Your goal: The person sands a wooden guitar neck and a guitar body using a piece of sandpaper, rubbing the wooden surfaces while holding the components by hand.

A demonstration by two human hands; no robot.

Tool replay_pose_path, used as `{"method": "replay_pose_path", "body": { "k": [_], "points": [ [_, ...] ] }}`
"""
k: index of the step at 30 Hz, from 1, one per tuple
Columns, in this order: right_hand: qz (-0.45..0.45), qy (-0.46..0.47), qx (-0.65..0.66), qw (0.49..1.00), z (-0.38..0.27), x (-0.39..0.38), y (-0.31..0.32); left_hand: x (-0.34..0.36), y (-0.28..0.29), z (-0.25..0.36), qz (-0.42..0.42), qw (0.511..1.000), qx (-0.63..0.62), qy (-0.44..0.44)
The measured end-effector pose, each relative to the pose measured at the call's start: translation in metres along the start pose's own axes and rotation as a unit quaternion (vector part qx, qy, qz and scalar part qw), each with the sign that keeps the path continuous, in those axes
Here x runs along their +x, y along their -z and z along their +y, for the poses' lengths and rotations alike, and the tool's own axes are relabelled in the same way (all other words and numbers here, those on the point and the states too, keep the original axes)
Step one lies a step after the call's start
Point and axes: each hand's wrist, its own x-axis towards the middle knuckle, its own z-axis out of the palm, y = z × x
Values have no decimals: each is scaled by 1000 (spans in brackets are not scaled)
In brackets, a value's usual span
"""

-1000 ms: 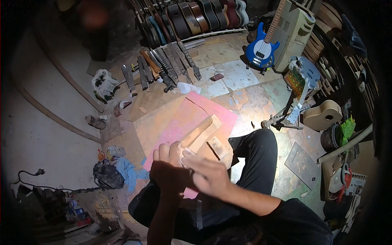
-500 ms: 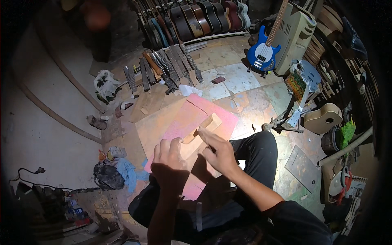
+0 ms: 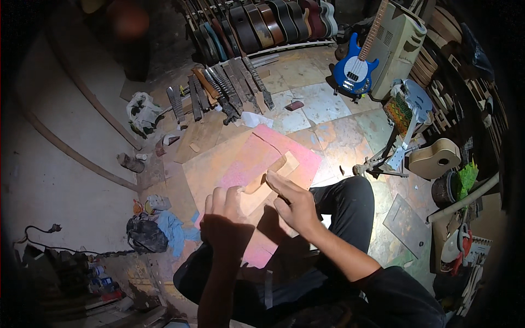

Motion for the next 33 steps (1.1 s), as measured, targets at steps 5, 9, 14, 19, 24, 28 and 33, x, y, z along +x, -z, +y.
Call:
{"method": "replay_pose_path", "body": {
  "k": [5,9,14,19,24,28,33],
  "points": [
    [-41,-13,48,998,-63,-19,-2,-6,8,5,-8,999,-17,41],
    [-27,-11,29,999,-21,-11,4,-13,4,4,-25,1000,0,-2],
    [-70,-72,77,992,-41,-25,8,-16,9,10,-33,999,-9,9],
    [-11,-5,60,998,-45,-23,-2,-10,10,8,-28,999,-16,12],
    [-22,72,-49,996,23,-4,6,-3,9,0,-14,1000,2,16],
    [112,-104,-43,987,69,27,32,11,16,-2,-44,999,-1,29],
    [46,-222,262,938,76,29,37,21,19,-25,-51,998,-30,20]
  ]
}}
